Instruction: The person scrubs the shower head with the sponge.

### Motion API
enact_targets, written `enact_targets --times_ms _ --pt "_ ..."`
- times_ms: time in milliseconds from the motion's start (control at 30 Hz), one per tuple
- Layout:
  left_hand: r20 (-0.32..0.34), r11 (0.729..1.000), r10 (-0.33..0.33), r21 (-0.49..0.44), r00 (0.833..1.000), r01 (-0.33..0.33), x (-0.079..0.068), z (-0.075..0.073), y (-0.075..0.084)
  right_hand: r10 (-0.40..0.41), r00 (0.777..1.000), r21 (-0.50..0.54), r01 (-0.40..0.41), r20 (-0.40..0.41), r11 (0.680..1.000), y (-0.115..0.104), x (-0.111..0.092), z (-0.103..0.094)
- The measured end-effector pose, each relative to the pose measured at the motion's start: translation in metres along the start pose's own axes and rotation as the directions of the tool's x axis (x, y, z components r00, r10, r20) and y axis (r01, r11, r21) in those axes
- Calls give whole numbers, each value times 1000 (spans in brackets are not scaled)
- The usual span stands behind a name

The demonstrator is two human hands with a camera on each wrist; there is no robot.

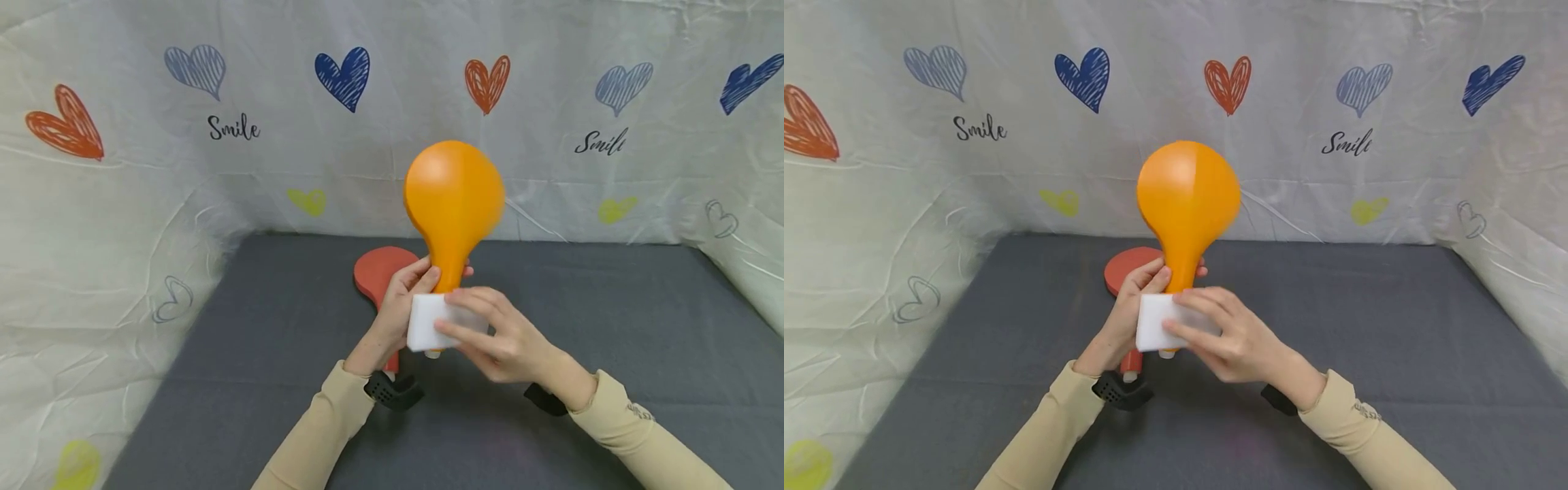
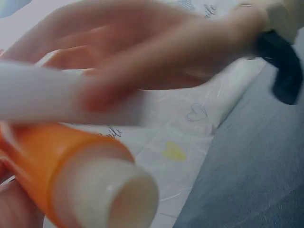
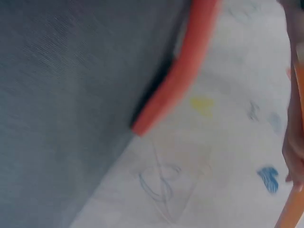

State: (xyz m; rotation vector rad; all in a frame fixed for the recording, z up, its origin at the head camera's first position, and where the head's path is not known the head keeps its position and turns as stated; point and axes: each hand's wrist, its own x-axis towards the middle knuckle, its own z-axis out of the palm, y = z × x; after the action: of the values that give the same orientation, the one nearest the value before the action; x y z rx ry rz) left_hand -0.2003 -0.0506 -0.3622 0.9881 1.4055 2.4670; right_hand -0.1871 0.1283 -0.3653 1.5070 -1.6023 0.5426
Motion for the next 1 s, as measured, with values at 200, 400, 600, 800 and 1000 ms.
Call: enact_targets --times_ms 200,400,600,800,1000 --pt "62 1000 9 7 998 -10 -1 4 -5 306 932 -4 -312 -197 950 24 19 -10" --pt "11 1000 19 -3 1000 -19 0 4 -2 296 942 54 -291 -160 955 14 12 -5" --pt "-86 999 22 -28 996 -24 0 3 4 75 997 142 -79 37 987 -14 -9 5" --pt "-48 999 -8 -32 999 7 -1 5 3 84 996 122 -80 -33 989 -1 -5 3" --pt "-31 998 -54 -27 998 54 0 10 3 354 902 48 -353 -247 934 22 11 0"
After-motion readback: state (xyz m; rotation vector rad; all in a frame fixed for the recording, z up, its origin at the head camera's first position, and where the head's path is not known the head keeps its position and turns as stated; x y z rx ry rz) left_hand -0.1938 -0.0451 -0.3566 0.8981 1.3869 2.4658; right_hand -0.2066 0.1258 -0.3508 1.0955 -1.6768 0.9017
